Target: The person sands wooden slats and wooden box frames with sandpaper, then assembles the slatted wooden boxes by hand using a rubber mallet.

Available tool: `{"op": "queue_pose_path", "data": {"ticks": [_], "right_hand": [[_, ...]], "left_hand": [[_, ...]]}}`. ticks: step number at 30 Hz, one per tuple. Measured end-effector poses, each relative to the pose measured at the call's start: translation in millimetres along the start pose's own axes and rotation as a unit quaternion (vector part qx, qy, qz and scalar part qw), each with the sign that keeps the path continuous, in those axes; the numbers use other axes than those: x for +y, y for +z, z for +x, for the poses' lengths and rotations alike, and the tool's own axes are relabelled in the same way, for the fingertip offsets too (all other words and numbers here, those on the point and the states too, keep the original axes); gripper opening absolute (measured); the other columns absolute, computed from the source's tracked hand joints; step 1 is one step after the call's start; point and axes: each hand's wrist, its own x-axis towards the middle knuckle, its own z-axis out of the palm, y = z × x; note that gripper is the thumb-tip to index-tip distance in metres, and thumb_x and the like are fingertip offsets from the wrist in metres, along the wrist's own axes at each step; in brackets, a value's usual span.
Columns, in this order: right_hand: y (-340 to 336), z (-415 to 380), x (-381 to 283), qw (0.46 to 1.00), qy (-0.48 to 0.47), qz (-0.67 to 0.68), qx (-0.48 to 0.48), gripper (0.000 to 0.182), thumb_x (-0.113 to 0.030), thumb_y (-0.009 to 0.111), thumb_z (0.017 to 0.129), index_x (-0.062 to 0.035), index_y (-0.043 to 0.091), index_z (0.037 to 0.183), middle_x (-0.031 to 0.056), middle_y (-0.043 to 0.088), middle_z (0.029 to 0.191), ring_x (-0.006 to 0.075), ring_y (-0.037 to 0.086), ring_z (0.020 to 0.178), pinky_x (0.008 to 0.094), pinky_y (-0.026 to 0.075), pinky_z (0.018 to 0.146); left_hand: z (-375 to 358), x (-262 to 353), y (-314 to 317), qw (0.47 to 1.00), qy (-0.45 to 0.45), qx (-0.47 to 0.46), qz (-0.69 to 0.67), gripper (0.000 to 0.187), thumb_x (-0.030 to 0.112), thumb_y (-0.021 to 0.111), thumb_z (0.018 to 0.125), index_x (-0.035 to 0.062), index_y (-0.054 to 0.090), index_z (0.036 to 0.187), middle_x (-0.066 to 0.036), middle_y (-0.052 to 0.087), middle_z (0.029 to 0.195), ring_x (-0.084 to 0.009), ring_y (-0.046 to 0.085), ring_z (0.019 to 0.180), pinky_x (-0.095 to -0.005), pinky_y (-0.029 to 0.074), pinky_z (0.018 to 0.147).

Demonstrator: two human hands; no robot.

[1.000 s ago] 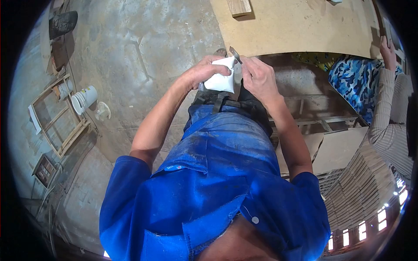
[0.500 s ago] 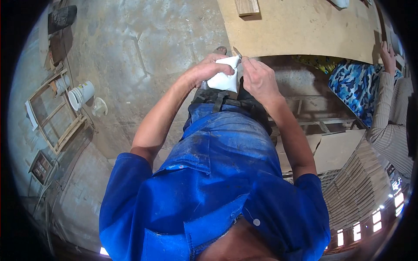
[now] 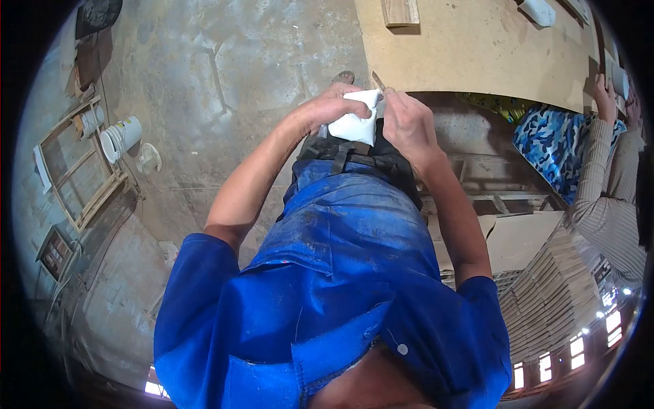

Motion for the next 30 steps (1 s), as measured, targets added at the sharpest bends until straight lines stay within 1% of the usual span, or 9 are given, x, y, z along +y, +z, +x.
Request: {"op": "queue_pose_path", "data": {"ticks": [4, 9, 15, 17, 19, 20, 24, 28, 30], "right_hand": [[0.5, -1.1, 1.9, 1.000, 0.007, 0.010, 0.011, 0.017, 0.000, 0.065, 0.079, -0.0032, 0.059, 0.095, 0.0144, 0.062, 0.081, 0.0344, 0.066, 0.076, 0.0429, 0.053, 0.064], [-6.4, -4.8, 6.9, 0.999, 0.004, 0.026, 0.043, 0.014, 0.000, 0.063, 0.082, -0.0023, 0.061, 0.095, 0.0159, 0.063, 0.081, 0.0365, 0.065, 0.075, 0.0449, 0.052, 0.065], [-21.4, -7.8, 7.6, 0.995, 0.049, 0.086, 0.030, 0.019, -0.005, 0.064, 0.087, 0.0005, 0.067, 0.106, 0.0201, 0.065, 0.087, 0.0395, 0.065, 0.079, 0.0452, 0.052, 0.067], [-31.4, -10.5, 5.0, 0.995, 0.035, 0.080, 0.046, 0.020, -0.004, 0.063, 0.089, 0.0012, 0.067, 0.108, 0.0195, 0.064, 0.085, 0.0361, 0.064, 0.073, 0.0412, 0.051, 0.064], [-43.3, -16.0, -2.6, 0.974, 0.130, 0.177, 0.063, 0.023, -0.003, 0.063, 0.090, 0.0008, 0.067, 0.112, 0.0158, 0.062, 0.082, 0.0267, 0.061, 0.065, 0.0349, 0.049, 0.060], [-44.4, -20.7, -2.0, 0.962, 0.162, 0.202, 0.088, 0.023, -0.002, 0.063, 0.092, 0.0028, 0.067, 0.114, 0.0083, 0.063, 0.079, 0.0133, 0.055, 0.065, 0.0273, 0.045, 0.059], [-49.1, -36.6, 6.4, 0.895, 0.274, 0.319, 0.147, 0.021, -0.002, 0.063, 0.094, 0.0070, 0.066, 0.113, 0.0015, 0.065, 0.084, 0.0037, 0.054, 0.073, 0.0216, 0.045, 0.064], [-51.4, -68.6, 15.1, 0.844, 0.328, 0.363, 0.219, 0.019, -0.005, 0.066, 0.092, 0.0044, 0.067, 0.108, 0.0051, 0.069, 0.088, 0.0084, 0.061, 0.075, 0.0262, 0.049, 0.066], [-36.6, -91.5, 22.7, 0.806, 0.362, 0.362, 0.298, 0.019, -0.010, 0.071, 0.089, 0.0002, 0.069, 0.104, 0.0052, 0.069, 0.088, 0.0098, 0.062, 0.072, 0.0271, 0.049, 0.061]], "left_hand": [[-3.8, 0.7, -3.2, 1.000, -0.004, -0.019, 0.001, 0.034, 0.021, 0.070, 0.077, 0.0037, 0.071, 0.107, -0.004, 0.069, 0.085, -0.0125, 0.062, 0.072, -0.0263, 0.049, 0.062], [-23.9, -1.4, -12.4, 0.989, 0.122, -0.076, -0.040, 0.056, 0.016, 0.071, 0.075, 0.0039, 0.066, 0.130, -0.005, 0.071, 0.096, -0.0141, 0.065, 0.085, -0.0273, 0.053, 0.077], [-71.2, 38.3, -23.8, 0.978, 0.195, -0.062, -0.029, 0.062, 0.011, 0.084, 0.067, 0.0044, 0.068, 0.127, -0.001, 0.070, 0.097, -0.0115, 0.062, 0.091, -0.0273, 0.050, 0.086], [-80.7, 53.2, -25.3, 0.970, 0.235, -0.060, -0.009, 0.067, 0.013, 0.086, 0.063, 0.0017, 0.067, 0.126, -0.004, 0.072, 0.097, -0.0136, 0.066, 0.090, -0.0280, 0.052, 0.085], [-90.8, 70.1, -30.2, 0.956, 0.283, -0.051, 0.060, 0.068, 0.013, 0.087, 0.063, 0.0015, 0.066, 0.127, -0.003, 0.071, 0.094, -0.0128, 0.065, 0.087, -0.0280, 0.052, 0.082], [-95.3, 75.9, -31.7, 0.954, 0.285, -0.054, 0.071, 0.068, 0.014, 0.088, 0.063, 0.0016, 0.066, 0.127, -0.002, 0.071, 0.093, -0.0125, 0.065, 0.086, -0.0280, 0.052, 0.080], [-100.7, 91.9, -42.2, 0.939, 0.320, -0.051, 0.117, 0.071, 0.016, 0.087, 0.060, 0.0027, 0.067, 0.127, -0.002, 0.069, 0.097, -0.0123, 0.063, 0.088, -0.0279, 0.050, 0.080], [-84.5, 79.7, -56.7, 0.926, 0.347, -0.030, 0.147, 0.077, 0.027, 0.087, 0.055, 0.0031, 0.066, 0.125, -0.008, 0.068, 0.108, -0.0191, 0.063, 0.098, -0.0351, 0.051, 0.086], [-78.9, 66.3, -57.6, 0.945, 0.323, 0.032, 0.031, 0.086, 0.034, 0.086, 0.049, -0.0004, 0.064, 0.124, -0.011, 0.068, 0.109, -0.0222, 0.065, 0.095, -0.0358, 0.054, 0.082]]}}
